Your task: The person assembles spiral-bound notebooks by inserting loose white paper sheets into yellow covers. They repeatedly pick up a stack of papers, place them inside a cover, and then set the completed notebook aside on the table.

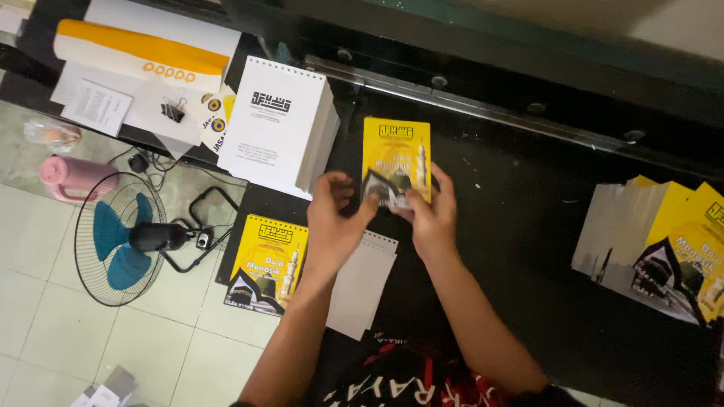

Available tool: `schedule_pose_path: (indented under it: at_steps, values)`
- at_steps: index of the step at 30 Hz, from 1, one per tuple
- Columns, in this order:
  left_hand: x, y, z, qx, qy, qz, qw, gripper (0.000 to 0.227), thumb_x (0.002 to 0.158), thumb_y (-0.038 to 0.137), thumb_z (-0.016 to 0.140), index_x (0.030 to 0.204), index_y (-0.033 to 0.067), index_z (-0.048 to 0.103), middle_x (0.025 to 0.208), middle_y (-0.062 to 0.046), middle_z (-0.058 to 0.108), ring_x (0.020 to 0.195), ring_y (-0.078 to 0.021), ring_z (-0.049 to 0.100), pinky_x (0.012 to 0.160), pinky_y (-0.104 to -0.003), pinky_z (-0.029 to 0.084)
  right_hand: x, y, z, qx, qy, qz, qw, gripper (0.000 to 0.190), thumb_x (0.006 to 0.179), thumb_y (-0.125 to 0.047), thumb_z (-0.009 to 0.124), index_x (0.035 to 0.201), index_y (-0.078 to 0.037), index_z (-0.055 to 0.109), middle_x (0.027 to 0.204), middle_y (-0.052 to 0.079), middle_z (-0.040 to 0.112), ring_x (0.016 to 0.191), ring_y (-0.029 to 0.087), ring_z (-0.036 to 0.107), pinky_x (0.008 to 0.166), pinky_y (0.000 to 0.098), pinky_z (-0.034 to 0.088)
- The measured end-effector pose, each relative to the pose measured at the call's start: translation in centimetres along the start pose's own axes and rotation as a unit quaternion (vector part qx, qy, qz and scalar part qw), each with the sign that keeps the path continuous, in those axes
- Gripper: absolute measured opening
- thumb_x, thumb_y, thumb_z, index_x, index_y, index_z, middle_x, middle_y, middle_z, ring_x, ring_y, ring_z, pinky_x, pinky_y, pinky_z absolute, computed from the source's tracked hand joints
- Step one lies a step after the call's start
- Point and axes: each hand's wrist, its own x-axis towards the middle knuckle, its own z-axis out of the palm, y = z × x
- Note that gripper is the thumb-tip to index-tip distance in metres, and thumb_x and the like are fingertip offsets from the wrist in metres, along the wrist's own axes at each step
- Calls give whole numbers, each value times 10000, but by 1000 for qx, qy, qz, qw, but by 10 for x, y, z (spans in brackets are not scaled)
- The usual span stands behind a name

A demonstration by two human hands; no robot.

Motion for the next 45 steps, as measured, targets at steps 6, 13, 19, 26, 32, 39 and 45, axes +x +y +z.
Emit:
schedule_pose_path:
  at_steps: [6, 13, 19, 26, 32, 39, 45]
  values:
    - [-32, -6, -24, -13, -9, 156, 988, 554, 689, 179, 896, 1141, 45, 606, 1000, -208, 687, 933, -404, 737, 855, -475, 580, 69, 62, 35, 64, 82, 10, 995, 668, 933, 57, 580, 1530, -46, 300, 1169, 203, 571, 870, 371, 734, 714, 498, 695]
    - [-40, -3, -37, -25, -67, 210, 975, 462, 728, 181, 837, 1109, 74, 599, 940, -98, 668, 863, -248, 681, 830, -342, 543, 113, 53, 43, 12, 136, 29, 990, 643, 889, 77, 615, 1470, -86, 393, 1239, 199, 587, 981, 366, 681, 763, 564, 673]
    - [-28, -24, -29, 35, -145, 265, 953, 446, 791, 222, 783, 1141, 49, 568, 1030, -107, 637, 929, -262, 627, 844, -361, 499, 117, 45, 50, -6, 155, 53, 986, 645, 894, 77, 601, 1481, -145, 453, 1346, 164, 632, 995, 289, 682, 715, 437, 683]
    - [-33, -50, -32, 62, -227, 248, 940, 391, 790, 233, 778, 1075, 55, 579, 1001, -112, 659, 936, -310, 634, 838, -389, 487, 112, 29, 47, -25, 97, 73, 992, 776, 899, 81, 572, 1590, -194, 351, 1428, 129, 585, 1119, 278, 657, 807, 454, 680]
    - [-31, -40, -32, 48, -238, 275, 930, 375, 808, 230, 769, 1091, 38, 616, 1060, -147, 684, 989, -320, 654, 904, -389, 506, 106, 17, 57, -24, 103, 76, 991, 771, 916, 71, 575, 1605, -158, 316, 1399, 170, 571, 1080, 301, 658, 826, 472, 685]
    - [-42, -40, -24, 55, -265, 314, 910, 325, 818, 221, 768, 1053, 53, 619, 1019, -123, 687, 932, -313, 647, 849, -392, 491, 114, 38, 42, 18, 109, 69, 992, 777, 899, 103, 586, 1579, -188, 347, 1432, 148, 558, 1027, 306, 671, 772, 466, 691]
    - [-46, -44, -28, 58, -256, 306, 915, 319, 833, 239, 775, 1049, 56, 627, 1005, -117, 698, 923, -305, 668, 831, -393, 513, 110, 26, 49, -18, 98, 85, 991, 756, 935, 65, 566, 1607, -162, 304, 1533, 141, 489, 1159, 324, 624, 831, 467, 693]
